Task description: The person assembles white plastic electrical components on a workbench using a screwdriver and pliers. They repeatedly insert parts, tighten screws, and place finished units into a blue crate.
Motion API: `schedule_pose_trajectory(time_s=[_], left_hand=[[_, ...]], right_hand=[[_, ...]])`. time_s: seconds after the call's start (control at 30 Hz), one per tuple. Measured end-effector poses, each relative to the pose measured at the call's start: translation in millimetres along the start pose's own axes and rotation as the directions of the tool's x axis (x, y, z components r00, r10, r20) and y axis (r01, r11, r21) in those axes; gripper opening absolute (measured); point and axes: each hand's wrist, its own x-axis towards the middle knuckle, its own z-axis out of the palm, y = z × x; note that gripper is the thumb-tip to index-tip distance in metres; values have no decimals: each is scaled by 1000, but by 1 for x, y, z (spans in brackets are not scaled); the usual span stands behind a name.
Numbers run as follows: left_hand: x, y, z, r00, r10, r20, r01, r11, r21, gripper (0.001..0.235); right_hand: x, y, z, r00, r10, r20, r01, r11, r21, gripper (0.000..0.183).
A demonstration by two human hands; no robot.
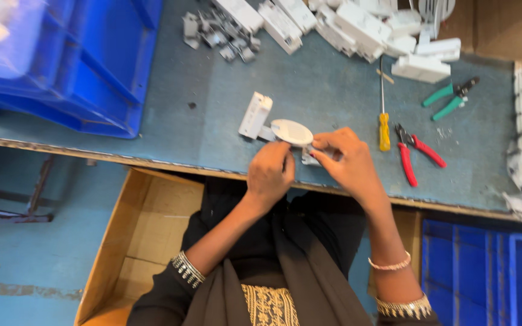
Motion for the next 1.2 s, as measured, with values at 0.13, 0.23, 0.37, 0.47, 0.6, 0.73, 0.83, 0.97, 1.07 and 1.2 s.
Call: schedule_pose_trajectory(time_s=[0.13,0.23,0.37,0.47,0.6,0.73,0.83,0.97,1.07,1.2], left_hand=[[3,2,-3,1000,25,-17,-25,1000,-13,14],[2,2,-3,1000,29,-8,-29,1000,-8,14],[3,3,-3,999,41,-20,-41,999,10,13],[3,4,-4,999,36,-20,-36,999,13,13],[3,4,-6,1000,21,2,-21,1000,-5,12],[3,4,-7,999,38,-20,-38,999,10,15],[3,6,-8,1000,29,-10,-29,999,23,14],[4,6,-9,1000,23,4,-23,999,24,13],[4,7,-8,1000,25,-1,-25,999,25,12],[4,7,-8,1000,31,-5,-31,999,45,8]], right_hand=[[8,-1,-5,998,-37,49,38,999,-24,24],[14,1,-8,995,19,97,-15,999,-42,23],[21,0,-10,984,95,148,-79,991,-109,23],[22,-3,-10,973,172,153,-160,983,-88,24],[20,-1,-13,979,101,174,-79,988,-132,20],[25,3,-12,979,99,178,-67,982,-175,20],[33,6,-13,944,265,198,-225,953,-204,29],[38,8,-12,955,190,227,-142,967,-213,30],[37,7,-10,947,192,258,-105,942,-319,22],[34,4,-7,963,130,235,-36,930,-365,16]])
